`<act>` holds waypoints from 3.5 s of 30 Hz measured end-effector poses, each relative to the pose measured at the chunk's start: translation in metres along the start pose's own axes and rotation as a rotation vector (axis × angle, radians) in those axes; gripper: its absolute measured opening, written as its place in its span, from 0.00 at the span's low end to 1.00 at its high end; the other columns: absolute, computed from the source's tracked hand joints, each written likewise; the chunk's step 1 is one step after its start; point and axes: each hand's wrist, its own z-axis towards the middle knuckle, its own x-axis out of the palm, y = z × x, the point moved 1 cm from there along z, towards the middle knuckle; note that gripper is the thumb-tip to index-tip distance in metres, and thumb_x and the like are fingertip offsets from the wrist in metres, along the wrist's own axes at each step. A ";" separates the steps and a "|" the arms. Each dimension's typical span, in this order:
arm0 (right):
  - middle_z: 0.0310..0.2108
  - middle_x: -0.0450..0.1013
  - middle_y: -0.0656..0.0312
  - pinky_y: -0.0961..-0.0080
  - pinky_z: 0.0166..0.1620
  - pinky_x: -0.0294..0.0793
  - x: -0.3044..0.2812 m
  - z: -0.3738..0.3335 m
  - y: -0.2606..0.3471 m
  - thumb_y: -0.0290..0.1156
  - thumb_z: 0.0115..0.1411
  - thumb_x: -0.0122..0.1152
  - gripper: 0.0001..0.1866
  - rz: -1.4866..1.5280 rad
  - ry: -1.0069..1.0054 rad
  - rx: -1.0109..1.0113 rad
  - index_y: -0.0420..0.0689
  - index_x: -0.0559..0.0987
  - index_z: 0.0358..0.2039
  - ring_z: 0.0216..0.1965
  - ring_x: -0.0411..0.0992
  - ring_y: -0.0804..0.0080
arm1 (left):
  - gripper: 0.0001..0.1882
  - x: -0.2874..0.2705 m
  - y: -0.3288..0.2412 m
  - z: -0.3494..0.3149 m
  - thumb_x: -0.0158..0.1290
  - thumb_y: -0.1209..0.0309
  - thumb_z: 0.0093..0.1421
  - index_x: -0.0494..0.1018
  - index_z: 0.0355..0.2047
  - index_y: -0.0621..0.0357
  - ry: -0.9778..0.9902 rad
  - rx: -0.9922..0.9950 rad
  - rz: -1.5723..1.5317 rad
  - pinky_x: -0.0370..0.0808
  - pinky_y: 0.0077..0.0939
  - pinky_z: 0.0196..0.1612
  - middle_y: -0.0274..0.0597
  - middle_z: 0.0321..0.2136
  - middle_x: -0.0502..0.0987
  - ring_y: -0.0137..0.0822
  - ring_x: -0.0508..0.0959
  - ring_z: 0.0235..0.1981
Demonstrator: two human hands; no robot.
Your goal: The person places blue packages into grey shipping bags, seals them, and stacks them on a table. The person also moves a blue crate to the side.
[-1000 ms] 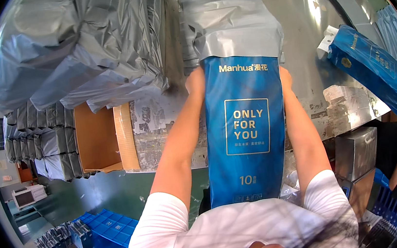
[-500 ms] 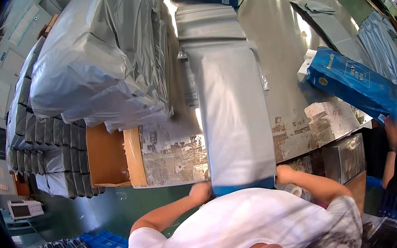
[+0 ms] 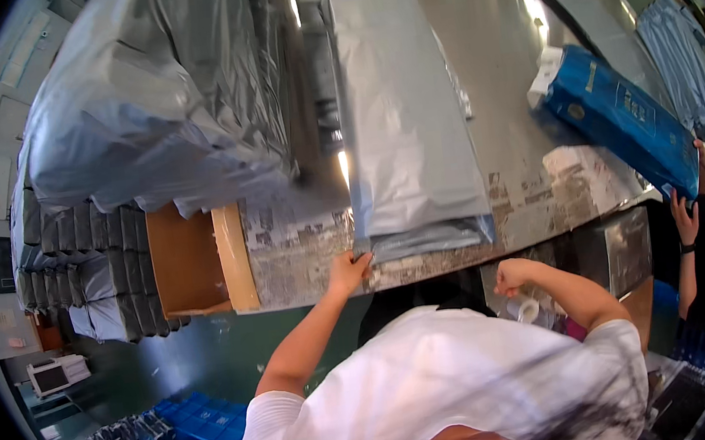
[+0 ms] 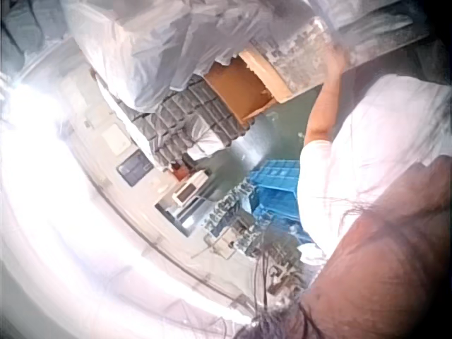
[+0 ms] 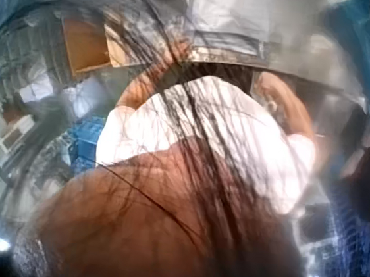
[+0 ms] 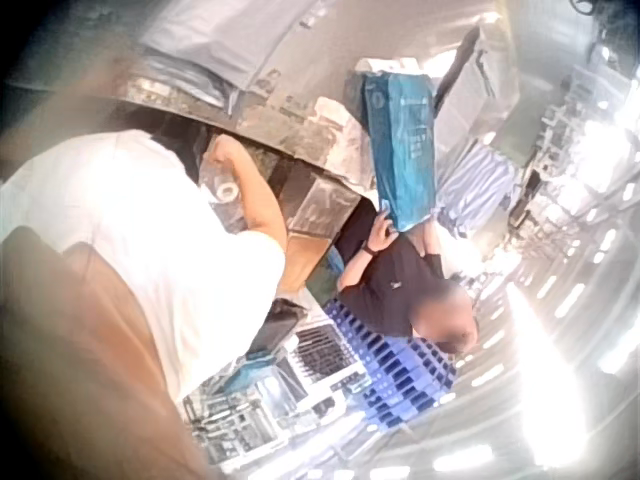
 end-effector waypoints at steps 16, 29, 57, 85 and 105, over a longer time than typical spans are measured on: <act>0.23 0.69 0.63 0.83 0.31 0.68 0.008 0.043 0.126 0.29 0.60 0.46 0.08 1.021 -0.820 -0.703 0.40 0.69 0.27 0.26 0.67 0.79 | 0.10 -0.003 0.023 -0.015 0.45 0.71 0.60 0.71 0.28 0.65 0.198 -0.145 -0.483 0.72 0.18 0.28 0.40 0.25 0.76 0.27 0.74 0.24; 0.22 0.65 0.66 0.82 0.28 0.64 0.013 0.036 0.133 0.29 0.60 0.47 0.07 0.946 -1.028 -0.758 0.41 0.66 0.26 0.24 0.62 0.79 | 0.11 -0.023 0.015 -0.005 0.46 0.70 0.59 0.74 0.31 0.65 0.313 -0.065 -0.245 0.71 0.17 0.28 0.38 0.27 0.76 0.25 0.74 0.26; 0.13 0.62 0.55 0.70 0.22 0.60 -0.045 -0.061 0.039 0.30 0.54 0.53 0.13 0.438 -1.254 -0.480 0.39 0.68 0.16 0.16 0.62 0.66 | 0.10 -0.032 -0.022 -0.058 0.45 0.72 0.56 0.65 0.18 0.60 -0.536 0.705 0.125 0.61 0.29 0.21 0.42 0.14 0.66 0.33 0.65 0.16; 0.61 0.40 0.42 0.66 0.63 0.37 -0.024 0.031 0.030 0.29 0.54 0.48 0.35 0.247 -1.384 -0.132 0.32 0.45 0.59 0.62 0.38 0.49 | 0.35 0.025 -0.065 -0.033 0.47 0.60 0.54 0.48 0.59 0.59 -0.324 0.582 0.546 0.40 0.46 0.61 0.54 0.60 0.44 0.50 0.44 0.62; 0.47 0.66 0.54 0.64 0.48 0.68 -0.038 -0.076 0.160 0.45 0.47 0.51 0.34 1.723 -0.433 -1.275 0.40 0.63 0.52 0.46 0.67 0.60 | 0.45 -0.074 -0.224 -0.166 0.50 0.59 0.46 0.43 0.60 0.63 -0.005 1.061 0.194 0.38 0.43 0.60 0.64 0.60 0.36 0.55 0.35 0.63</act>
